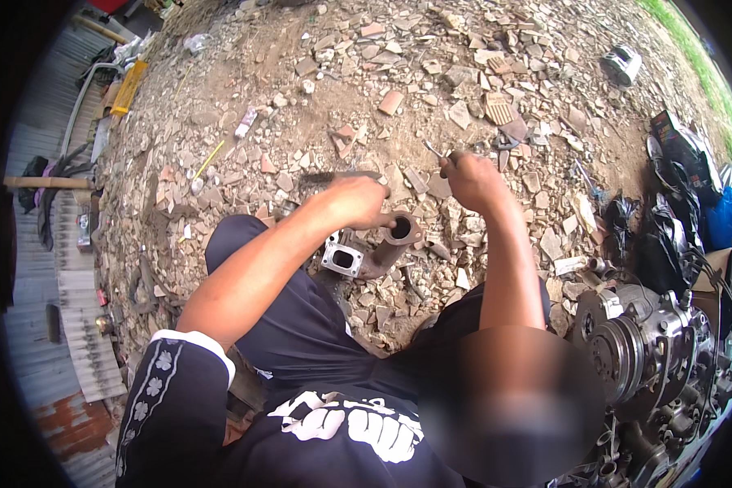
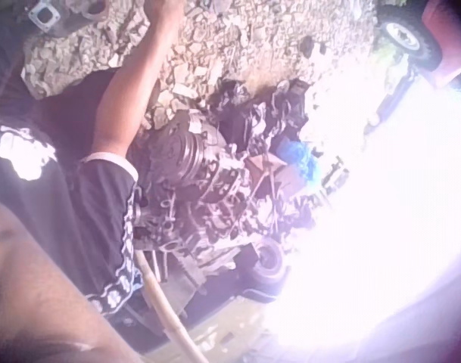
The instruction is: The person sits on the ground and uses a wrench to loosen and remove bolts from a metal exhaust manifold. They separate the manifold into two pieces and then reassemble them, tightening the bolts back into place.
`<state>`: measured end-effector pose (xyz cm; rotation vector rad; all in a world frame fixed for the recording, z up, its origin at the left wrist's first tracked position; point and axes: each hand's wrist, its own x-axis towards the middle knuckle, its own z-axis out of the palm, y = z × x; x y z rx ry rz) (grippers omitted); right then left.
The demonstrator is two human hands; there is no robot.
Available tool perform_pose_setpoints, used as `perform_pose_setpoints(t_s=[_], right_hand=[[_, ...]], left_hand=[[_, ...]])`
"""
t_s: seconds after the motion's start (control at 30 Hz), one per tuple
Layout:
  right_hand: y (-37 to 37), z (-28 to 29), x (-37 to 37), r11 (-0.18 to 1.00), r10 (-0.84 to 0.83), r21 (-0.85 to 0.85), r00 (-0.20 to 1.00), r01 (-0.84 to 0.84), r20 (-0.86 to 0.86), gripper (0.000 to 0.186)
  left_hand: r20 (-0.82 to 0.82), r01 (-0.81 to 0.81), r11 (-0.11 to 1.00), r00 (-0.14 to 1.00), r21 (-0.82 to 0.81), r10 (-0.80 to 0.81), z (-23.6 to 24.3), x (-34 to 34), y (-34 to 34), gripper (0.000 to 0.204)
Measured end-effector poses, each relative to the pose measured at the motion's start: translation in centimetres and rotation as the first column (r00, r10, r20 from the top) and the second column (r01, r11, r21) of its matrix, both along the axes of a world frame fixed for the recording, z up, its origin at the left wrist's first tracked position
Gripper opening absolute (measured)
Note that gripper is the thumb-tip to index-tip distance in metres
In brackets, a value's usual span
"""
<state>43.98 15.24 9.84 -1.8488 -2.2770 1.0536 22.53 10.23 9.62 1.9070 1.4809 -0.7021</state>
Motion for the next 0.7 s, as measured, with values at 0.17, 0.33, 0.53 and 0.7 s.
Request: perform_pose_setpoints(t_s=[0.17,0.33,0.53,0.7], right_hand=[[0.7,-2.6,0.2,0.989,0.008,-0.147,0.994,0.008,0.105,0.036],[1.9,-5.4,1.8,0.997,0.013,-0.072,0.992,-0.003,0.129,0.036],[1.4,-5.3,3.4,0.979,0.044,-0.206,0.989,-0.014,0.141,0.038],[1.1,-6.5,5.0,0.981,0.021,-0.196,0.991,0.006,0.134,0.042]], left_hand=[[0.094,-0.082,0.997,0.992,-0.007,0.082,-2.9,-0.4,1.6,0.067],[0.084,-0.161,0.986,0.984,0.043,0.157,-6.1,-2.1,2.9,0.065],[0.057,-0.278,0.959,0.96,0.053,0.275,-5.7,-4.1,2.3,0.059],[0.004,-0.356,0.927,0.934,0.118,0.358,-4.7,-8.5,1.7,0.052]])
